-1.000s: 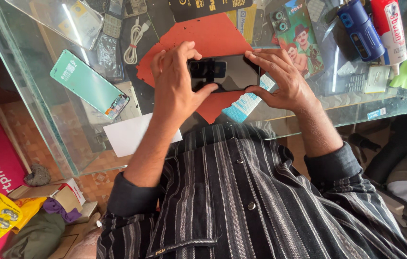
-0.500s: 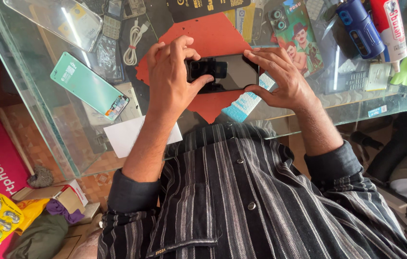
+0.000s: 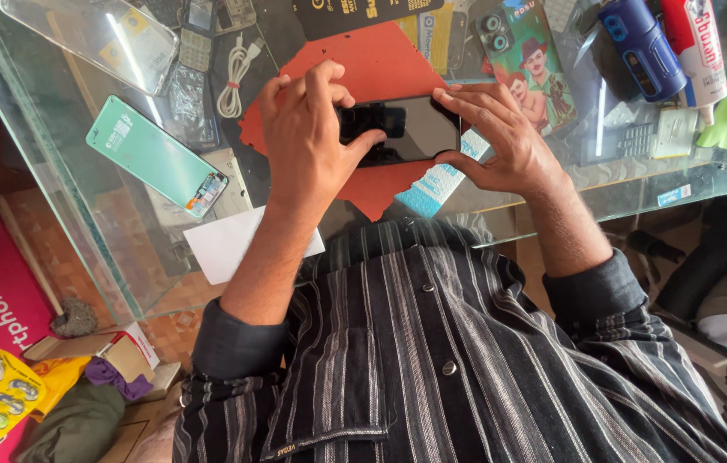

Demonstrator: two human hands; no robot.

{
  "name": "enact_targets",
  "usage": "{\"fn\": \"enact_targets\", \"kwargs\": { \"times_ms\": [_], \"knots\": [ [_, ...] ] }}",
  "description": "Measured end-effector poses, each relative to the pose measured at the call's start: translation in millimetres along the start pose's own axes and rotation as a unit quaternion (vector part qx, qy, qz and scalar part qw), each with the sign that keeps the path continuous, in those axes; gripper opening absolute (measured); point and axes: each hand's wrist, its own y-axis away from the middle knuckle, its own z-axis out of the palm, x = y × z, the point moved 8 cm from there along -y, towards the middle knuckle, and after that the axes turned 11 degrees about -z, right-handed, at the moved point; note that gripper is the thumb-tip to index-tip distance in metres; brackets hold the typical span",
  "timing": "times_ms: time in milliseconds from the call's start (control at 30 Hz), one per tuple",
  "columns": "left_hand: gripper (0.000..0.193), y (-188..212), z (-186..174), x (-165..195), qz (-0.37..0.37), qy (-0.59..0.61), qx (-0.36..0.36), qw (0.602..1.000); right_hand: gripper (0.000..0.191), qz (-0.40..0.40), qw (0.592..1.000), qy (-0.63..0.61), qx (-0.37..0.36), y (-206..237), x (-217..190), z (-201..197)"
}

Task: The person peels the old printed back cover off a smartphone, then squeezes adhesive from a tube onto the phone's rear frame and spreads it. They align a new printed back cover over the phone and press it down, then pick up the adhesive tube again.

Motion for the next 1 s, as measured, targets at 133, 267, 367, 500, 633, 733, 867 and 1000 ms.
{"fn": "enact_targets", "kwargs": {
  "times_ms": [133, 267, 367, 500, 633, 733, 867, 1000],
  "knots": [
    [0.081, -3.8, 1.1, 2.5, 0.000, -0.014, 0.013, 1.000, 0.081, 0.008, 1.000, -0.002, -0.002, 0.1, 0.4, 0.7],
    [0.080, -8.6, 1.4, 4.4, -0.001, -0.030, 0.019, 0.999, 0.080, 0.011, 1.000, -0.007, -0.001, 0.6, 1.0, 1.1],
    [0.080, -10.4, -0.2, 6.5, 0.005, -0.037, 0.024, 0.999, 0.080, 0.007, 1.000, -0.003, 0.000, 0.8, 1.2, 1.0],
    [0.079, -10.0, -0.6, 9.9, 0.006, -0.052, 0.029, 0.998, 0.080, 0.004, 1.000, 0.000, 0.000, 1.0, 1.3, 1.4],
    [0.078, -10.7, 0.5, 12.6, 0.004, -0.066, 0.043, 0.997, 0.080, 0.003, 1.000, -0.002, 0.002, 1.0, 1.3, 1.2],
    [0.078, -11.8, 1.1, 13.1, 0.005, -0.072, 0.049, 0.996, 0.080, 0.002, 1.000, -0.004, 0.004, 0.4, 0.9, 1.0],
    [0.078, -12.2, 2.2, 13.4, 0.003, -0.079, 0.055, 0.995, 0.079, -0.001, 1.000, 0.000, 0.002, 0.0, 0.0, 0.8],
    [0.077, -14.2, 4.1, 14.9, 0.004, -0.097, 0.068, 0.993, 0.079, -0.016, 1.000, 0.017, 0.003, 2.1, -2.0, 1.9]
  ]
}}
